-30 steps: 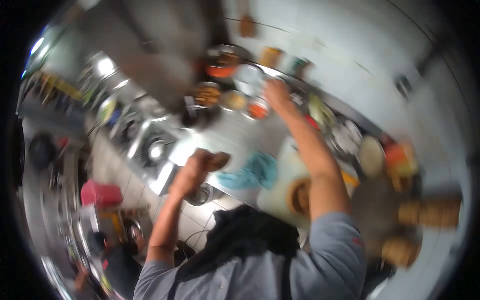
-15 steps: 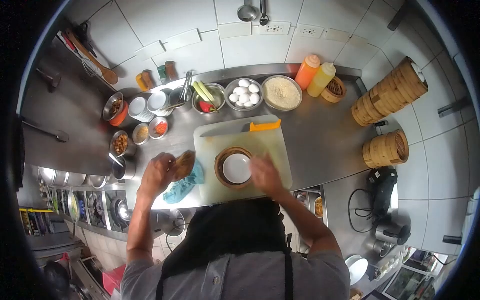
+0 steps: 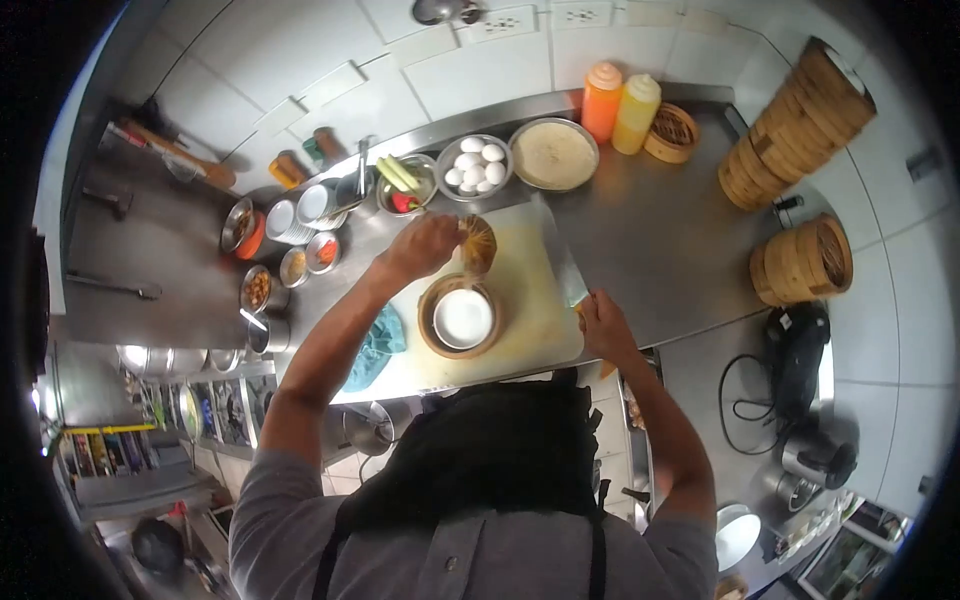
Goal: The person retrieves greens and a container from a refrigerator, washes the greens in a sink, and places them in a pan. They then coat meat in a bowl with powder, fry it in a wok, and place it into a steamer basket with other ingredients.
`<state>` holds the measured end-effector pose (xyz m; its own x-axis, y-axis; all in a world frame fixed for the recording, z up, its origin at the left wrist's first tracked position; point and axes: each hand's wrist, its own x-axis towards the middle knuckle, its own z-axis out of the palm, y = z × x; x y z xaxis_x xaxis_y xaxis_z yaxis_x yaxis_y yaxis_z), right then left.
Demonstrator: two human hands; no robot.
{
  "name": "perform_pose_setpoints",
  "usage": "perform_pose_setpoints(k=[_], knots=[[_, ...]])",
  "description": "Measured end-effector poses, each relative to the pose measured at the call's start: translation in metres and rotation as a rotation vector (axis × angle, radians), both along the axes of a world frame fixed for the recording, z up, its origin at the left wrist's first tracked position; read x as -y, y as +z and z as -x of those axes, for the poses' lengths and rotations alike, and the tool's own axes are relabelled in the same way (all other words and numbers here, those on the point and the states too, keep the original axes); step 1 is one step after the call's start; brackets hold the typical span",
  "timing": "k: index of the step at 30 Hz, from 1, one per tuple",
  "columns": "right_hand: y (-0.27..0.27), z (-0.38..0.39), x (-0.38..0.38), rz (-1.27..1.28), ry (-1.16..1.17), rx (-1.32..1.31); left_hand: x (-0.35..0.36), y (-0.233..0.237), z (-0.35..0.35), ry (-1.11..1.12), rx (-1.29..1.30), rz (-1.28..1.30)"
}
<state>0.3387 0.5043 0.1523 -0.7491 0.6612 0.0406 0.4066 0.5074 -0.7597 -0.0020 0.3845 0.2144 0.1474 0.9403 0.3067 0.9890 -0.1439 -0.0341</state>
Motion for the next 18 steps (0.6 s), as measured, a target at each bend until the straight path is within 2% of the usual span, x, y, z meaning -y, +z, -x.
perform_pose_setpoints(k=[2, 4, 5, 7, 9, 11, 12, 13, 14, 16, 18], knots=[[0.033, -0.009, 0.022, 0.779, -0.240, -0.122, -0.036, -0.029, -0.004, -0.072, 0.050, -0.026], [0.033, 0.004, 0.035, 0.871, -0.261, -0.207, -0.064, -0.032, -0.024, 0.028, 0.129, 0.316], [0.031, 0.011, 0.041, 0.964, -0.255, -0.281, -0.070, -0.031, -0.037, 0.012, 0.126, 0.323], [0.019, 0.026, 0.042, 0.966, -0.197, -0.298, -0.077, -0.007, -0.061, 0.073, 0.205, 0.350], [0.006, 0.047, 0.041, 0.970, -0.133, -0.304, -0.085, -0.025, -0.059, 0.036, 0.239, 0.388], [-0.003, 0.064, 0.037, 1.081, -0.149, -0.454, -0.090, -0.033, -0.059, 0.008, 0.282, 0.428], [-0.002, 0.058, 0.042, 1.084, -0.153, -0.450, -0.091, -0.032, -0.059, 0.104, 0.344, 0.443], [0.000, 0.053, 0.049, 1.078, -0.109, -0.427, -0.092, -0.029, -0.056, 0.200, 0.397, 0.456], [0.003, 0.047, 0.056, 1.071, -0.064, -0.405, -0.091, -0.026, -0.053, 0.198, 0.393, 0.457], [0.015, 0.007, 0.068, 1.124, 0.021, -0.272, -0.086, -0.022, -0.042, 0.350, 0.592, 0.440], [0.025, -0.034, 0.067, 1.047, 0.019, -0.083, -0.074, -0.019, -0.023, 0.436, 0.693, 0.497]])
